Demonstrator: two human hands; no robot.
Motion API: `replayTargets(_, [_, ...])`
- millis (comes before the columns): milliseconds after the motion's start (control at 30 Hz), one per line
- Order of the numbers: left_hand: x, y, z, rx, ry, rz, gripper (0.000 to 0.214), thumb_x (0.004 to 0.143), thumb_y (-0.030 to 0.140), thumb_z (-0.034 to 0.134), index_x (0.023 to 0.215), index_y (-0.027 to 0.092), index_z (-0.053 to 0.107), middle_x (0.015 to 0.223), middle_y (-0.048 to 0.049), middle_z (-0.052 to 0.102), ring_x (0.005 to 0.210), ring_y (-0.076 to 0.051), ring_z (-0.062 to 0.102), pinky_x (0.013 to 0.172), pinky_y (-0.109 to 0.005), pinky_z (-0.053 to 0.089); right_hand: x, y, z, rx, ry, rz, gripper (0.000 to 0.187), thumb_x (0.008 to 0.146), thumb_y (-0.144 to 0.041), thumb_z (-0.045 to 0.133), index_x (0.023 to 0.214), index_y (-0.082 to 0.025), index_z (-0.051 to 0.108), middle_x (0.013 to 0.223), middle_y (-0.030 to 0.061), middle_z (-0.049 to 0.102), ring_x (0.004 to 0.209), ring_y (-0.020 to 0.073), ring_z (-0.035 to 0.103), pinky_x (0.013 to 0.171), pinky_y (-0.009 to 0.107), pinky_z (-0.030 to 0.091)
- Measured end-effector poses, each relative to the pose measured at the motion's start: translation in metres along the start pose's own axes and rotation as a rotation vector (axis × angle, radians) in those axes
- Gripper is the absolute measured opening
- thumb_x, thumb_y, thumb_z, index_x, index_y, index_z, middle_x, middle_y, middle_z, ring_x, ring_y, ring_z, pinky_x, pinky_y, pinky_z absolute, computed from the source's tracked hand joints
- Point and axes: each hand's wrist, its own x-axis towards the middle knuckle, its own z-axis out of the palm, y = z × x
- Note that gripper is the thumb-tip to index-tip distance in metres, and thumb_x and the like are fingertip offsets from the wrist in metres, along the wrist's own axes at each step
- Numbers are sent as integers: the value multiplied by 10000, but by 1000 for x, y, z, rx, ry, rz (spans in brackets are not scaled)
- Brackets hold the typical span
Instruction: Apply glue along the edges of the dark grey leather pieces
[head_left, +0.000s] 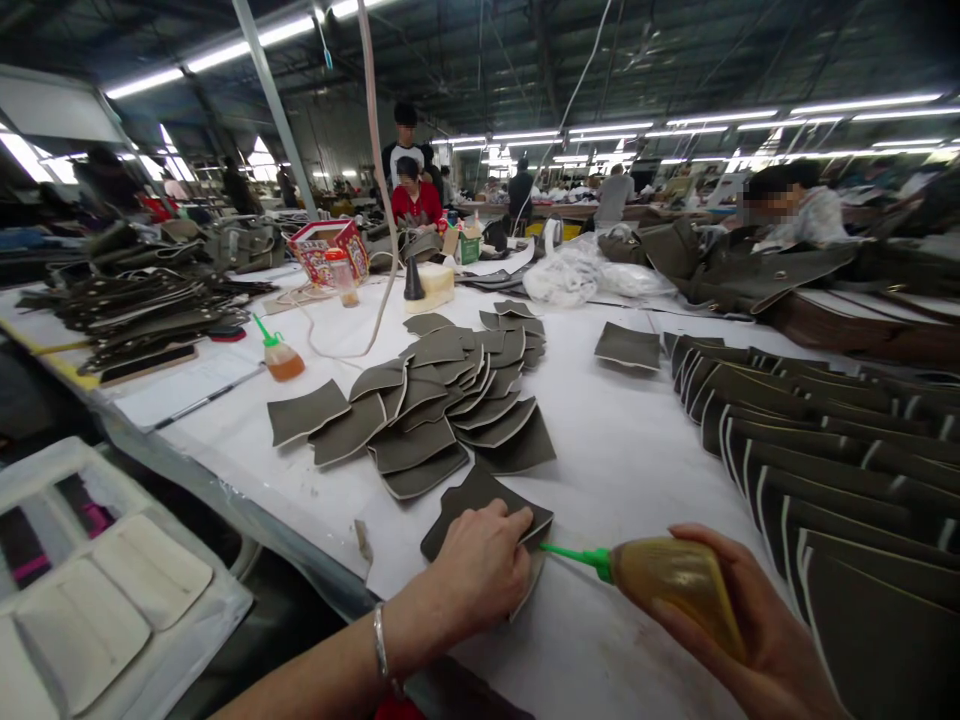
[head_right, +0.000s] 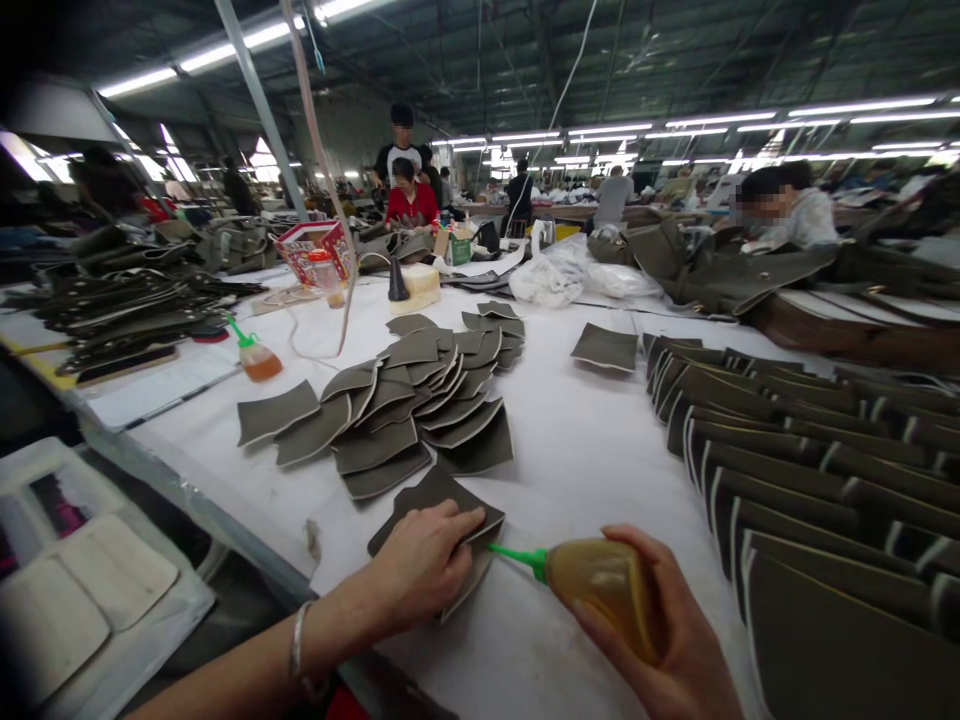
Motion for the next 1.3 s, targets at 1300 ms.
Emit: replayTargets(1300, [2,-4,-4,16,-39,87,426,918,237,418,1274,327,634,913,-44,610,785,-233,656,723,-326,485,-4,-37,3,3,98,104,492,830,-596,692,1191,-295,542,1085,2,630,883,210,644,738,272,527])
